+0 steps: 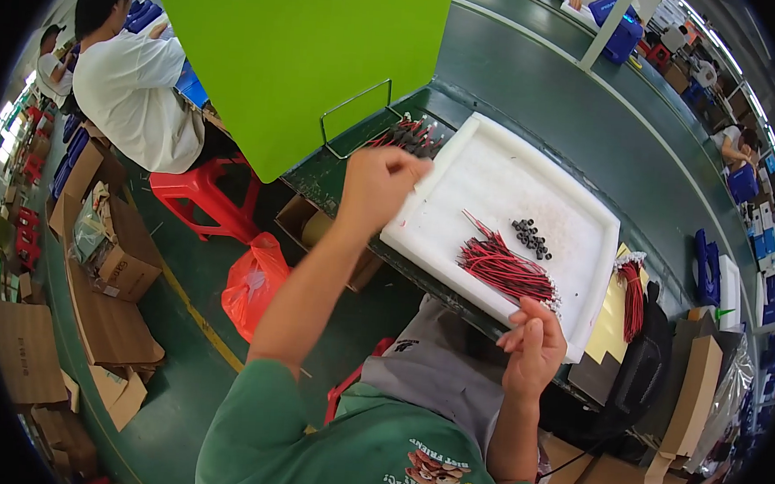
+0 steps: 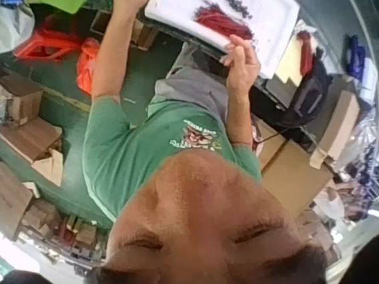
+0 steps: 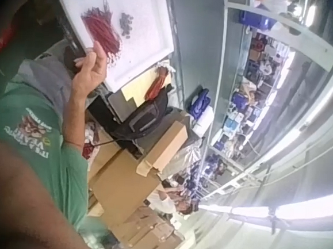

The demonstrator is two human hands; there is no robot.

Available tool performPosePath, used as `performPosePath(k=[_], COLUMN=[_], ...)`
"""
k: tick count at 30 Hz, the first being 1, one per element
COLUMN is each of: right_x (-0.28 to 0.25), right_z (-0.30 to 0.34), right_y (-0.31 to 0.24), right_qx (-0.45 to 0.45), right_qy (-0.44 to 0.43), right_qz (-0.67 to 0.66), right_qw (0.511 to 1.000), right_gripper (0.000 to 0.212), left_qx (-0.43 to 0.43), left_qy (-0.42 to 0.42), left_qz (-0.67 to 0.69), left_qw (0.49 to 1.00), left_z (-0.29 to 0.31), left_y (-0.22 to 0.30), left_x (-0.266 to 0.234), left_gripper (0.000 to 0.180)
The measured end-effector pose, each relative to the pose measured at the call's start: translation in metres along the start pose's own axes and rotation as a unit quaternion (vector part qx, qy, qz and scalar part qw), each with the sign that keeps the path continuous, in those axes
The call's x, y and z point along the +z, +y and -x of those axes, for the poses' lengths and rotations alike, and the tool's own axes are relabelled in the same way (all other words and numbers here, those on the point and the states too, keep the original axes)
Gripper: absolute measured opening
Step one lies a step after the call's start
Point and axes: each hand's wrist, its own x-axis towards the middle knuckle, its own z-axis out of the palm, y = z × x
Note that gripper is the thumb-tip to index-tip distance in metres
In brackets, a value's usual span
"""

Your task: The person assembles electronic components by hand, inserting red wires into black housings.

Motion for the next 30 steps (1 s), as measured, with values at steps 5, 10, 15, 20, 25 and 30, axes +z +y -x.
performPosePath(k=[5, 10, 15, 20, 25, 30], right_x=[-0.006, -0.025, -0.036, -0.045, -0.034, -0.033], right_z=[0.012, 0.019, 0.028, 0.031, 0.032, 0.027], right_y=[0.002, 0.004, 0.001, 0.005, 0.0, -0.015], right_qx=[0.042, 0.041, 0.053, 0.045, 0.063, 0.058], right_qy=[0.039, 0.059, 0.085, 0.088, 0.07, 0.081], right_qz=[0.064, 0.098, 0.09, 0.103, 0.069, 0.105], right_qw=[0.996, 0.993, 0.991, 0.99, 0.993, 0.989], right_gripper=[0.019, 0.019, 0.018, 0.01, 0.006, 0.008], left_qx=[0.041, 0.033, 0.06, 0.192, 0.325, 0.315], left_qy=[-0.013, -0.031, 0.011, -0.066, -0.24, -0.357], left_qz=[-0.207, -0.362, -0.361, -0.101, -0.131, -0.254], left_qw=[0.977, 0.931, 0.93, 0.974, 0.905, 0.842], left_z=[-0.043, -0.051, -0.045, -0.02, 0.007, 0.014], left_y=[-0.061, -0.078, -0.07, -0.004, 0.026, 0.041], left_x=[0.02, 0.031, 0.021, 0.03, 0.085, 0.134], left_gripper=[0.018, 0.015, 0.016, 0.008, 0.012, 0.015])
